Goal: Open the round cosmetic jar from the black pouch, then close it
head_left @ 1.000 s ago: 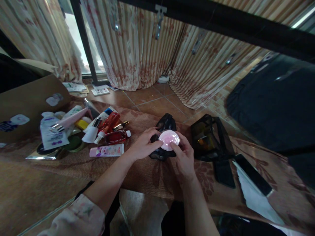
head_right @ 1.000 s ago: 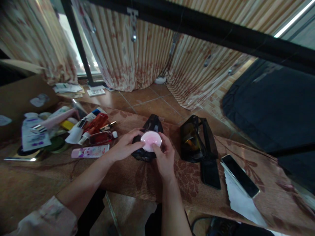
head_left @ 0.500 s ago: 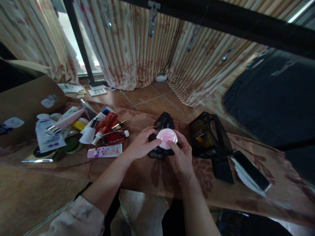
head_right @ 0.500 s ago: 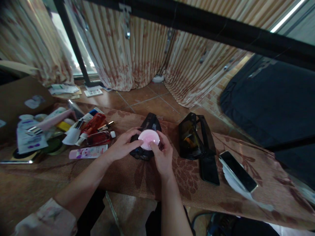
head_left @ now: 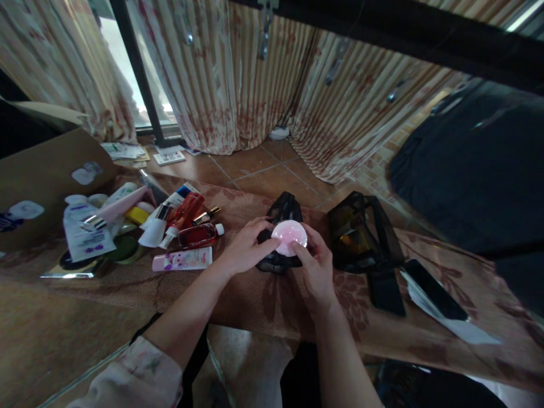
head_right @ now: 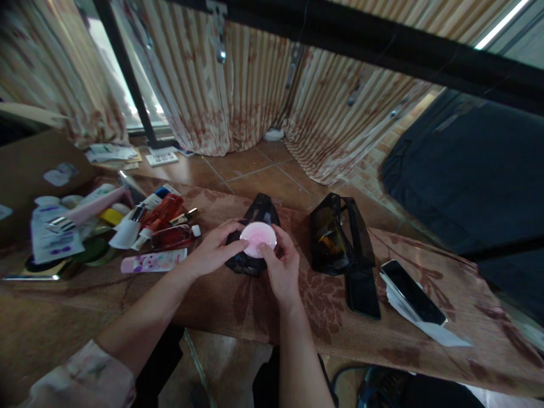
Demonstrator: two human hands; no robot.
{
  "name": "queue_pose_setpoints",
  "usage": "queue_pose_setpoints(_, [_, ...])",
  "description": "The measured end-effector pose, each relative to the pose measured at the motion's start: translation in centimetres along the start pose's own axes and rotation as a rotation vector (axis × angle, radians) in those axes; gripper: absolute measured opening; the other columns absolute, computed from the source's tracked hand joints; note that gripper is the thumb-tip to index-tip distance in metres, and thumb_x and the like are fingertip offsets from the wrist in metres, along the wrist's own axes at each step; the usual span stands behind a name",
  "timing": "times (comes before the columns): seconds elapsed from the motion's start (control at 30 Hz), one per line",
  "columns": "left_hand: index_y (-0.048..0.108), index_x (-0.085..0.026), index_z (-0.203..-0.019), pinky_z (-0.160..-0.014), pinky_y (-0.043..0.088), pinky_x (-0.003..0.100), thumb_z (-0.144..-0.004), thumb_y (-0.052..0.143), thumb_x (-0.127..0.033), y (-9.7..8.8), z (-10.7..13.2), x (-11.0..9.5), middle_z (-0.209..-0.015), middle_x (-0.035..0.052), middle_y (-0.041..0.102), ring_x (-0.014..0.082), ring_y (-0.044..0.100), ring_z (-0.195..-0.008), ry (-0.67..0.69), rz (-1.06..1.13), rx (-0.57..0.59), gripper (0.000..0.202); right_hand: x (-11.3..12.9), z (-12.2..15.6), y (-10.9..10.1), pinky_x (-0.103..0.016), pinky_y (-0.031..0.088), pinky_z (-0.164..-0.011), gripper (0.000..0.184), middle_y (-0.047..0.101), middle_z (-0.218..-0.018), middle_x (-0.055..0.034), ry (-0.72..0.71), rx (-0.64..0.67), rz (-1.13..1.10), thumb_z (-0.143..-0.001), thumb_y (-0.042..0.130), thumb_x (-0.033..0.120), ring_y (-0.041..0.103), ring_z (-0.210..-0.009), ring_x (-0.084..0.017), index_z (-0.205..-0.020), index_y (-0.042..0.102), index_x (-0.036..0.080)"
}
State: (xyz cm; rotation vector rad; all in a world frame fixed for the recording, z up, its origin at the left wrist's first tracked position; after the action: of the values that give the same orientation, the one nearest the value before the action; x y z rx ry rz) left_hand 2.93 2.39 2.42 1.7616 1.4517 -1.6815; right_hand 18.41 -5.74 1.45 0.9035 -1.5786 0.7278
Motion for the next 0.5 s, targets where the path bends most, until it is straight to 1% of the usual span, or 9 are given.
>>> queue_pose_setpoints(0.1, [0.066, -0.019, -0.098, -0.109, 0.040, 0.043, -0.086, 0.061, -0.038, 0.04, -0.03, 0.13, -0.123, 0.0111, 0.065, 0.0260, 0.056, -0.125, 0.008, -0.002, -0.005, 0.023, -0.04, -0.03, -0.04, -0.039, 0.050, -0.089, 0.042, 0.073, -0.107, -0.0044, 0.002, 0.006, 0.001, -0.072, 0.075, 0.031, 0.066, -0.095, -0.021, -0.113, 0.069, 0.023])
queue_pose_setpoints(0.3, [0.067, -0.018, -0.098, -0.109, 0.039, 0.043, -0.085, 0.061, -0.037, 0.02, -0.02, -0.02, -0.124, 0.0124, 0.064, 0.0259, 0.056, -0.124, 0.006, 0.003, -0.006, 0.024, 0.02, -0.07, 0.03, -0.040, 0.051, -0.090, 0.041, 0.073, -0.106, -0.0039, -0.008, 0.011, 0.012, -0.073, 0.074, 0.032, 0.066, -0.096, -0.021, -0.112, 0.069, 0.023])
queue_pose_setpoints(0.5, [0.066, -0.021, -0.097, -0.109, 0.041, 0.044, -0.086, 0.061, -0.037, -0.07, 0.01, -0.22, -0.122, 0.0091, 0.065, 0.0254, 0.056, -0.124, 0.005, -0.010, -0.005, 0.020, 0.02, 0.00, 0.05, -0.040, 0.051, -0.091, 0.042, 0.073, -0.107, -0.0049, -0.007, 0.010, 0.030, -0.074, 0.073, 0.032, 0.066, -0.098, -0.022, -0.114, 0.068, 0.023])
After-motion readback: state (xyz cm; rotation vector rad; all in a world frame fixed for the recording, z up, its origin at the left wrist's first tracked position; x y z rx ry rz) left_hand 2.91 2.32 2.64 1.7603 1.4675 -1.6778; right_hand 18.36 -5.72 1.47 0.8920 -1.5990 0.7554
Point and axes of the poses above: each hand's wrist, its own z-axis away from the middle knuckle, its own y-axis out of the palm, x = y × z, the point moved 3 cm from there along -z, towards the middle knuckle
